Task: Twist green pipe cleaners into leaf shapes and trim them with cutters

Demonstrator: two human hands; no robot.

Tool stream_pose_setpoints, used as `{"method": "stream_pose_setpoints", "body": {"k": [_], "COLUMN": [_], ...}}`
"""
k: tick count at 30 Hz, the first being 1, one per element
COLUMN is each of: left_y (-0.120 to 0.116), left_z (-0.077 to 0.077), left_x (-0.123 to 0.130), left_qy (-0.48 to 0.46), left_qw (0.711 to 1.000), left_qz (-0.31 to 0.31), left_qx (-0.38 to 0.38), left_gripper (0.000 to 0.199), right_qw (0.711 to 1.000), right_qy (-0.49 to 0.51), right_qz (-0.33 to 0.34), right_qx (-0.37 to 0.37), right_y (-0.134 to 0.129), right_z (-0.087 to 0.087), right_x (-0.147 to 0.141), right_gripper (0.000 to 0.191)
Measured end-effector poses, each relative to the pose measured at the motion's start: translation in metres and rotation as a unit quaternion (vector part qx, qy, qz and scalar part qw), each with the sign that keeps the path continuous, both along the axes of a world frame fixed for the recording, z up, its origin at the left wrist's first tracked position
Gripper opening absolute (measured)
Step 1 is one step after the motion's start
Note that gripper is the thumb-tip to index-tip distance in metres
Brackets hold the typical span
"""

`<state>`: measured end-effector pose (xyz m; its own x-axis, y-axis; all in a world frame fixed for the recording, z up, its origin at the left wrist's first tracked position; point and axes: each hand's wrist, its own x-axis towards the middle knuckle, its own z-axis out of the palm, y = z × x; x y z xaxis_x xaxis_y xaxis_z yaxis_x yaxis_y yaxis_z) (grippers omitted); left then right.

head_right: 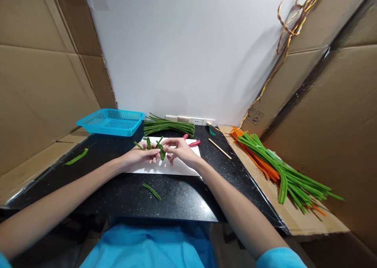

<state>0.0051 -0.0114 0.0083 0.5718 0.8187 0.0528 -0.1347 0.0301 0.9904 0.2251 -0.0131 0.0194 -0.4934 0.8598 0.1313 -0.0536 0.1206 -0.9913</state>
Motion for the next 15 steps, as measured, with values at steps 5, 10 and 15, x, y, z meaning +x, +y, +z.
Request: {"method": "stream_pose_setpoints", "body": {"k": [5,10,15], "left_y": [0.004,0.005,0.006], "left_z": [-0.005,-0.012,-0.012], "left_x": [0.000,0.001,0.002], "left_qy": [-0.008,-0.017,-0.027], "left_qw": [1.000,0.999,0.997], "left_qz": [0.011,0.015,0.016], "left_qx": [-0.018,-0.044,-0.066], "left_gripper": [0.031,0.029,0.025], "right_qw": [0.999,0.999,0.997], "right_qy": [0.006,-0.016,-0.014], "right_qz": [-0.018,-0.023,-0.064], "right_qx": [-0.028,-0.032,0.033], "right_y": [0.003,0.003,0.003], "right_z": [-0.004,-0.006,-0.006], "right_x": [0.000,0.000,-0.002], "right_gripper": [0.039,0.041,0.036]}}
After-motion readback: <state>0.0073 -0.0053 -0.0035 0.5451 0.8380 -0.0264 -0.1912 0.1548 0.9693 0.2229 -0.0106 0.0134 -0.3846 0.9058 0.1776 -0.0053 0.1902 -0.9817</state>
